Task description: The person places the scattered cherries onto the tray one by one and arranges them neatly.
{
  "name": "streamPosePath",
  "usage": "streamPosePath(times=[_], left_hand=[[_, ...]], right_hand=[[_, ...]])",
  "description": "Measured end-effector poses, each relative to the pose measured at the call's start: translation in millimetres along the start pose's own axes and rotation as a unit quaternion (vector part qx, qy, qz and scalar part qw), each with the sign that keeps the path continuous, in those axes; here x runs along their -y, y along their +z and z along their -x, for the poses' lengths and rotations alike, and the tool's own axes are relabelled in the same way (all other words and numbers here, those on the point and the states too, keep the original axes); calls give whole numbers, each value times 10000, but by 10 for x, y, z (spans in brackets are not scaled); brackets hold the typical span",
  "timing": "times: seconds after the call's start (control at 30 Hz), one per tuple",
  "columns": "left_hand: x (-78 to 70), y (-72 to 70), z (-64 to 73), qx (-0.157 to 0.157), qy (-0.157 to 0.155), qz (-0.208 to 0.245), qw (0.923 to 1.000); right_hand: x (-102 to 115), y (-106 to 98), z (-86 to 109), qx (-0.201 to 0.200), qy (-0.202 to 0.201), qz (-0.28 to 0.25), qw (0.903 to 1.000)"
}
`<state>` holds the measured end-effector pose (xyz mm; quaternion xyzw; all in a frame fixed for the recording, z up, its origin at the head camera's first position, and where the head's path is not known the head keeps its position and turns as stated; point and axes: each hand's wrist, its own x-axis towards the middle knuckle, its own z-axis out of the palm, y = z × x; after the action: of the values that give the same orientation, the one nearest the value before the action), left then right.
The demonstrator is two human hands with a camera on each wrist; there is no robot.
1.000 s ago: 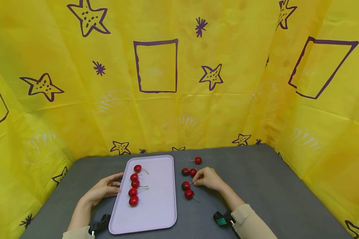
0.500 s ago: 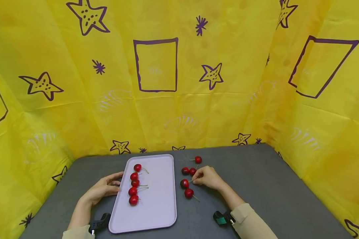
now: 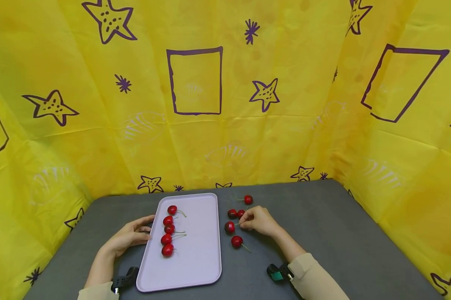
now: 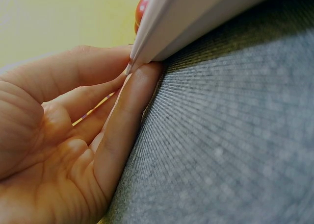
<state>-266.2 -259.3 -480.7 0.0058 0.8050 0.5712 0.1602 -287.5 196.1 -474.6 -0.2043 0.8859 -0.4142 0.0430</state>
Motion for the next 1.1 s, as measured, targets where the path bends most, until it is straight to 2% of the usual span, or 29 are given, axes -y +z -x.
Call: streamPosePath(times=[0.33, 0.63, 0.97, 1.1], left_hand=[[5, -15, 4, 70, 55, -26, 10000], [-1, -13, 15, 128, 88, -24, 9999], [0, -18, 1, 162, 95, 2, 9998], [23, -30, -7, 321, 207, 62, 9992]], right_hand=[[48, 20, -44, -55, 18, -50, 10000], [181, 41, -70, -137, 86, -48, 9999], [306, 90, -192, -219, 92, -198, 9995], [344, 112, -249, -217, 36, -143, 9997]])
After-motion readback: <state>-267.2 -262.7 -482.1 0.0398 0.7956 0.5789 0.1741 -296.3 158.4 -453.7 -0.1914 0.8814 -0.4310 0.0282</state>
